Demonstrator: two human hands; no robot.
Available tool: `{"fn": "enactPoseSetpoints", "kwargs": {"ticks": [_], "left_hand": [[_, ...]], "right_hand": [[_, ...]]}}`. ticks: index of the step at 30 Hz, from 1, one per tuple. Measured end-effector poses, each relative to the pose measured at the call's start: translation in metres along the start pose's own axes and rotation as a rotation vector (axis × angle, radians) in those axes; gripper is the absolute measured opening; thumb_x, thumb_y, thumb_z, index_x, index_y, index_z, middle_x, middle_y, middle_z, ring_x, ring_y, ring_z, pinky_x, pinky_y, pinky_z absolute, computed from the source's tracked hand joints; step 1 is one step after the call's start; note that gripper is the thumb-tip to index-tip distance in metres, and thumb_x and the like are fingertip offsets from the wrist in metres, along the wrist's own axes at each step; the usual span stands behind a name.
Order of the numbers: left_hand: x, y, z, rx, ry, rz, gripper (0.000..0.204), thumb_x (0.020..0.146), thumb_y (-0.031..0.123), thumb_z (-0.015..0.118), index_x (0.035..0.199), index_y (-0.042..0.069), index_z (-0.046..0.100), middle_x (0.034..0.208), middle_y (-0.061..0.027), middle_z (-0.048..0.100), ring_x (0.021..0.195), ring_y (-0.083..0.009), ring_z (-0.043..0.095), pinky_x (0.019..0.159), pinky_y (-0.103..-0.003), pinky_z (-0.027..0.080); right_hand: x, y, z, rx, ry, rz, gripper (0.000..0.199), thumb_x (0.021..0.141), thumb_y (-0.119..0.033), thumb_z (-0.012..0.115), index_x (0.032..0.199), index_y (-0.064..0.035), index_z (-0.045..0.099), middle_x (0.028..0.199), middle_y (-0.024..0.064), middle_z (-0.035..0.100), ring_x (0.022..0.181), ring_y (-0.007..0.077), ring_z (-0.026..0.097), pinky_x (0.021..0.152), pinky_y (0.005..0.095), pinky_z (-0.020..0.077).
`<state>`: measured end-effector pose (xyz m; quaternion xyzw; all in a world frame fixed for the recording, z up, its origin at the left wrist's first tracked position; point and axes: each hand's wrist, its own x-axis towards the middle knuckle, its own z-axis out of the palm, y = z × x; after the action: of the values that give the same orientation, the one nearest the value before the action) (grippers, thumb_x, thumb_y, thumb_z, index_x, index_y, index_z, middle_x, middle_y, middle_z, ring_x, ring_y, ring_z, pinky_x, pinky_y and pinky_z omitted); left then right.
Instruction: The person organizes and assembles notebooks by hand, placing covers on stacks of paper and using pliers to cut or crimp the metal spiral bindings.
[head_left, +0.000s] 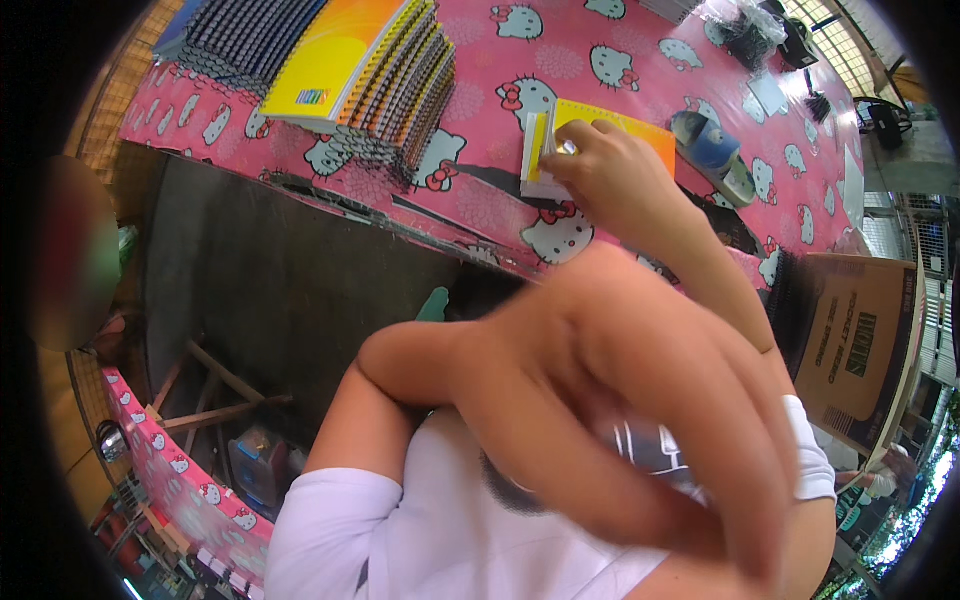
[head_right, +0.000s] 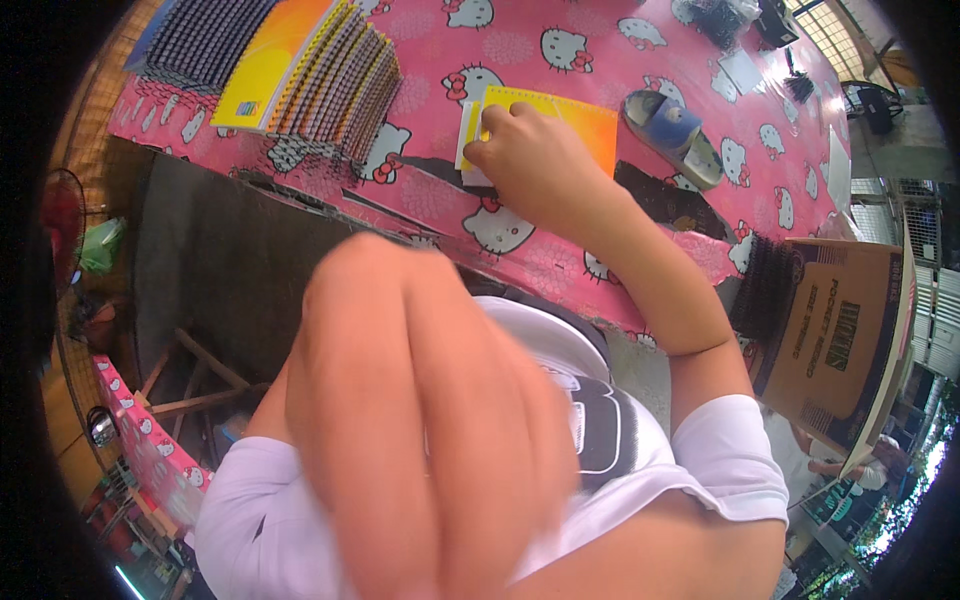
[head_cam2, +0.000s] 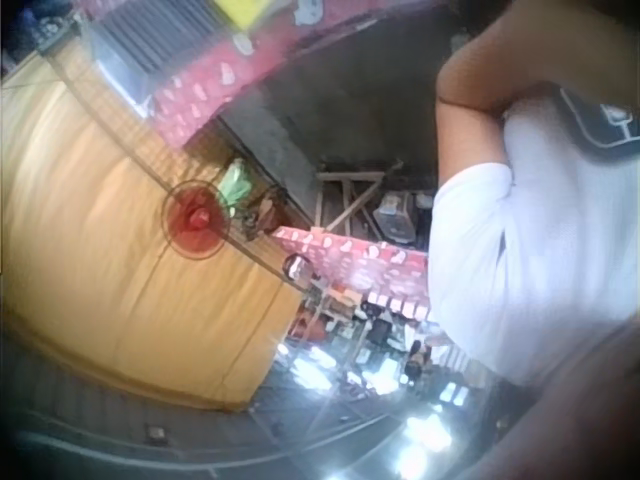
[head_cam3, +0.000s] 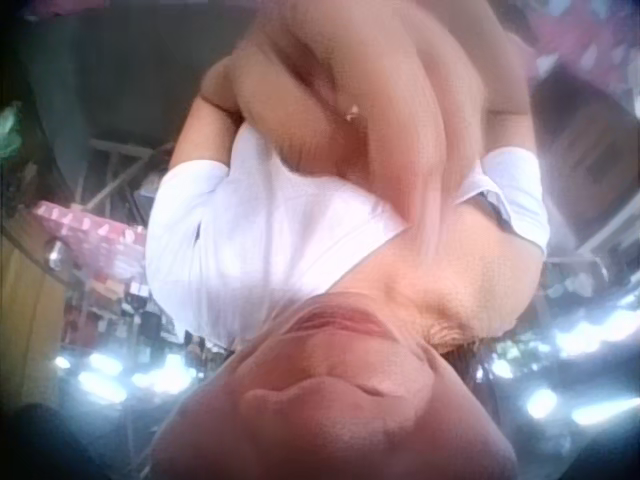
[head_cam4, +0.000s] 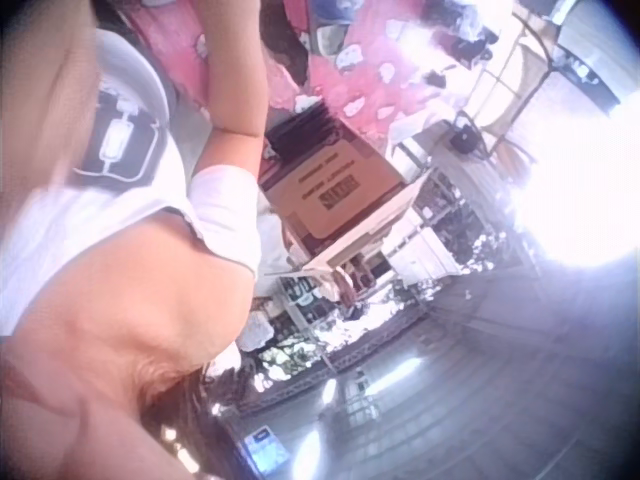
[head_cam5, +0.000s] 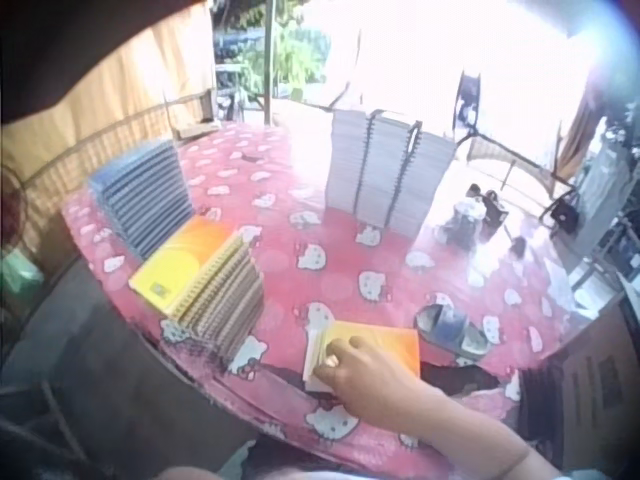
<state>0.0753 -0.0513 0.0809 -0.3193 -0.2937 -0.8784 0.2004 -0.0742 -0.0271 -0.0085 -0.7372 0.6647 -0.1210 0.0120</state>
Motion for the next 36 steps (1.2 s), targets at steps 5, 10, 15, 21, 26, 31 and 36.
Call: {"fn": "enactPoseSetpoints", "kwargs": {"ticks": [5,10,15,21,26,31,36], "left_hand": [[-0.033,0.042,-0.060,0.630,0.579,-0.282,0.033,0.091,0.023,0.060,0.107,-0.006,0.061,0.095,-0.0178,0.065,0.087,-0.0235,0.065,0.077,-0.036,0.054],[-0.046,0.043,-0.120,0.460,0.924,-0.429,0.043,0.092,0.024,0.060,0.124,-0.001,0.046,0.095,-0.0134,0.064,0.079,-0.0219,0.066,0.071,-0.033,0.056],[-0.019,-0.007,-0.138,0.618,0.969,-0.512,0.036,0.095,0.011,0.055,0.129,0.005,0.045,0.107,-0.0130,0.060,0.086,-0.0161,0.064,0.076,-0.030,0.054],[-0.025,-0.013,-0.148,1.275,0.424,-0.177,0.038,0.088,-0.008,0.047,0.124,0.003,0.050,0.113,-0.0126,0.057,0.099,-0.0214,0.057,0.089,-0.030,0.043],[-0.035,-0.027,-0.158,1.700,0.245,-0.008,0.035,0.093,0.009,0.052,0.127,0.006,0.046,0.117,-0.0171,0.048,0.112,-0.0314,0.046,0.097,-0.040,0.038],[-0.025,-0.030,-0.143,1.722,0.372,-0.063,0.043,0.091,0.019,0.057,0.132,0.009,0.046,0.124,-0.0222,0.048,0.125,-0.0372,0.039,0.106,-0.049,0.027],[0.000,-0.044,-0.119,2.070,0.251,-0.166,0.019,0.076,0.019,0.075,0.094,0.012,0.073,0.112,-0.0132,0.060,0.109,-0.0287,0.050,0.103,-0.048,0.025]], "right_hand": [[0.000,0.026,-0.002,0.290,0.136,-0.013,0.014,0.078,-0.012,0.063,0.088,-0.0077,0.071,0.089,0.0129,0.067,0.079,0.0326,0.064,0.073,0.0399,0.0510],[-0.006,0.034,-0.020,0.642,0.170,0.263,0.019,0.075,-0.001,0.065,0.094,-0.0043,0.069,0.093,0.0122,0.068,0.079,0.0272,0.065,0.072,0.0348,0.0521],[-0.028,0.002,-0.022,0.494,0.350,0.058,0.037,0.072,0.000,0.069,0.108,-0.0061,0.061,0.092,0.0130,0.065,0.084,0.0259,0.065,0.077,0.0375,0.0514],[-0.077,0.055,-0.020,0.930,0.651,0.386,0.047,0.072,0.009,0.068,0.113,-0.0046,0.047,0.113,0.0060,0.050,0.106,0.0157,0.053,0.088,0.0309,0.0461],[-0.064,0.040,0.035,1.039,0.598,0.456,0.033,0.078,0.017,0.054,0.099,-0.0062,0.044,0.090,-0.0002,0.045,0.085,0.0086,0.047,0.075,0.0234,0.0432],[-0.058,0.033,0.037,1.138,0.584,0.556,0.030,0.078,0.010,0.062,0.094,-0.0063,0.043,0.093,0.0040,0.048,0.086,0.0121,0.048,0.078,0.0250,0.0424],[-0.070,0.032,0.011,0.555,0.575,0.471,0.041,0.073,0.007,0.067,0.106,-0.0047,0.047,0.101,0.0115,0.053,0.096,0.0275,0.056,0.084,0.0339,0.0460]]}}
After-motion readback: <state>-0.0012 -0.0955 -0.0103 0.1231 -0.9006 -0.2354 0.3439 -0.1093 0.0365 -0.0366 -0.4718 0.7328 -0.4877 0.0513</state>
